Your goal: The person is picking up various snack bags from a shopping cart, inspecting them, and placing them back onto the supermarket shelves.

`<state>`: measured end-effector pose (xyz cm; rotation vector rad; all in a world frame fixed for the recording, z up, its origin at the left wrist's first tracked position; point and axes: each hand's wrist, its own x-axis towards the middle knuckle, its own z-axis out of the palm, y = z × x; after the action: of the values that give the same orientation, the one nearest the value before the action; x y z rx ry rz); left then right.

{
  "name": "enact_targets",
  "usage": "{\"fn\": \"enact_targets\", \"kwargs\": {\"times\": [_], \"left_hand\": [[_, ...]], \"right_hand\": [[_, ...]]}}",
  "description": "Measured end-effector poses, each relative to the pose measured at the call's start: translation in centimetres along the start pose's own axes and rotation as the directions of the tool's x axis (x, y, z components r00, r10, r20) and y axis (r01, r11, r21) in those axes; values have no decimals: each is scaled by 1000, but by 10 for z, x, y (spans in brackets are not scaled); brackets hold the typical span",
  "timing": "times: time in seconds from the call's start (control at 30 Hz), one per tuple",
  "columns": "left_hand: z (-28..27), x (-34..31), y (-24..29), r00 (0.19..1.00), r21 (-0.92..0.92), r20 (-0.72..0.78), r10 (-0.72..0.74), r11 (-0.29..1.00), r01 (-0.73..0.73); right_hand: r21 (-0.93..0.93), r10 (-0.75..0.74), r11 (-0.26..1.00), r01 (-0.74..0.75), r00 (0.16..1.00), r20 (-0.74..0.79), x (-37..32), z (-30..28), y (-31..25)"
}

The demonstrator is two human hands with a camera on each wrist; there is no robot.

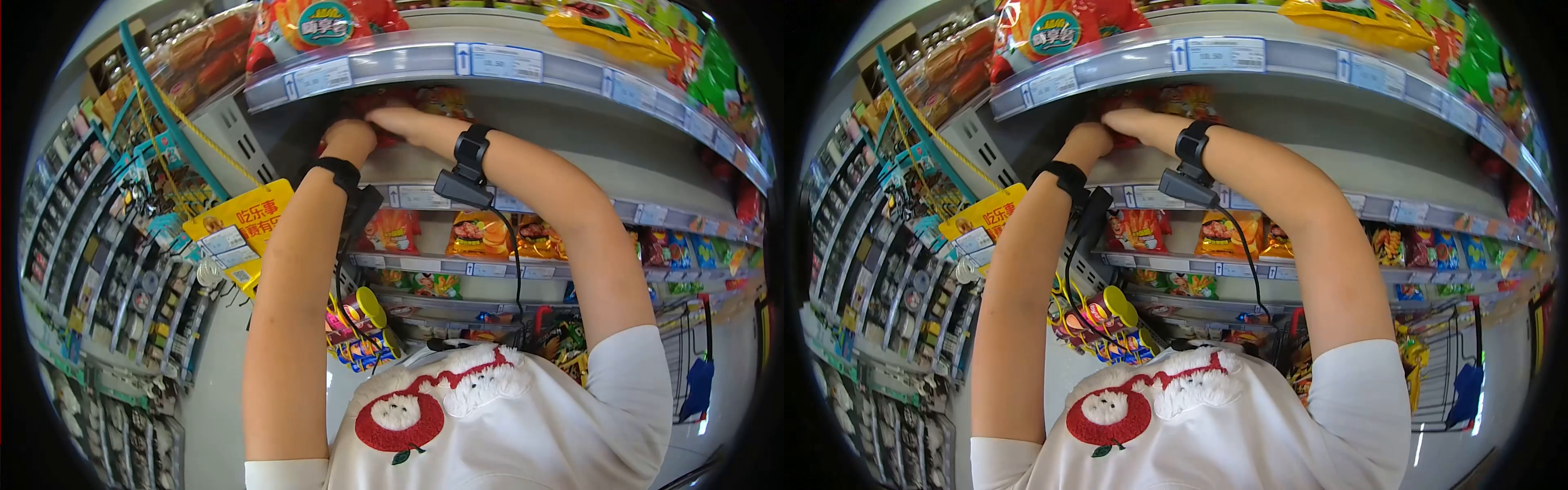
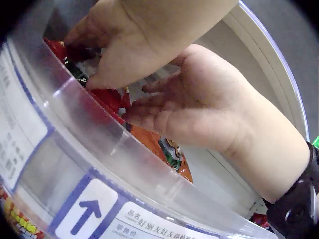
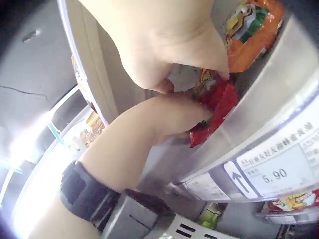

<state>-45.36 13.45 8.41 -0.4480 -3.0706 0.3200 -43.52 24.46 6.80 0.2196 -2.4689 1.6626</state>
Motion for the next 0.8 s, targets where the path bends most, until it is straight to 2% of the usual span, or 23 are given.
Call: {"fn": "enact_targets", "kwargs": {"times": [0.03, 0.13, 0.17, 0.2, 0.27, 0.33, 0.37, 0.4, 0.43, 0.47, 0.53, 0.6, 0.67, 0.73, 0.8], "left_hand": [[-5, -6, 0, 996, -11, 72, 58, 998, -58], [-4, -29, 5, 995, -129, -82, -62, 990, 51], [-4, -36, 2, 989, -30, -145, 15, 999, -20], [-8, -43, 2, 989, 19, -139, 49, 999, -47], [-22, -65, 4, 965, -180, -250, 75, 976, -123], [-40, -91, 13, 929, -251, -336, 152, 937, -244], [-28, -97, 16, 737, -252, -646, 199, 856, -452], [-13, -114, 22, 460, -202, -873, 162, 738, -644], [-10, -147, 39, 430, -268, -889, 155, 585, -766], [-8, -182, 51, 415, -327, -899, 141, 414, -850], [15, -239, 77, 358, -292, -914, 191, 300, -908], [52, -285, 106, 459, -425, -847, 266, 178, -887], [94, -312, 137, 203, -187, -923, 327, 80, -979], [143, -342, 163, 396, -457, -770, 500, -1, -889], [179, -371, 190, 484, -640, -610, 628, -30, -767]], "right_hand": [[-132, -24, 991, 18, 999, -39, -52, -5, -38], [-372, -247, 911, 177, 957, -150, -89, -8, -47], [-425, -249, 892, 157, 953, -171, -95, -6, -45], [-429, -380, 865, 261, 899, -218, -104, -3, -43], [-467, -600, 772, 432, 738, -309, -130, 5, -36], [-379, -698, 716, 586, 599, -392, -185, 11, -50], [-374, -707, 705, 603, 552, -442, -220, 15, -54], [-378, -715, 690, 617, 500, -488, -256, 22, -54], [-414, -711, 700, 582, 513, -481, -290, 27, -46], [-441, -704, 709, 550, 529, -473, -322, 35, -39], [-439, -668, 744, 504, 576, -471, -379, 54, -13], [-293, -466, 882, 368, 773, -432, -429, 70, 27], [-310, -310, 934, 177, 834, -457, -481, 77, 54], [-239, -97, 971, -14, 889, -447, -534, 71, 73], [-118, 114, 971, -208, 836, -536, -585, 64, 92]]}}
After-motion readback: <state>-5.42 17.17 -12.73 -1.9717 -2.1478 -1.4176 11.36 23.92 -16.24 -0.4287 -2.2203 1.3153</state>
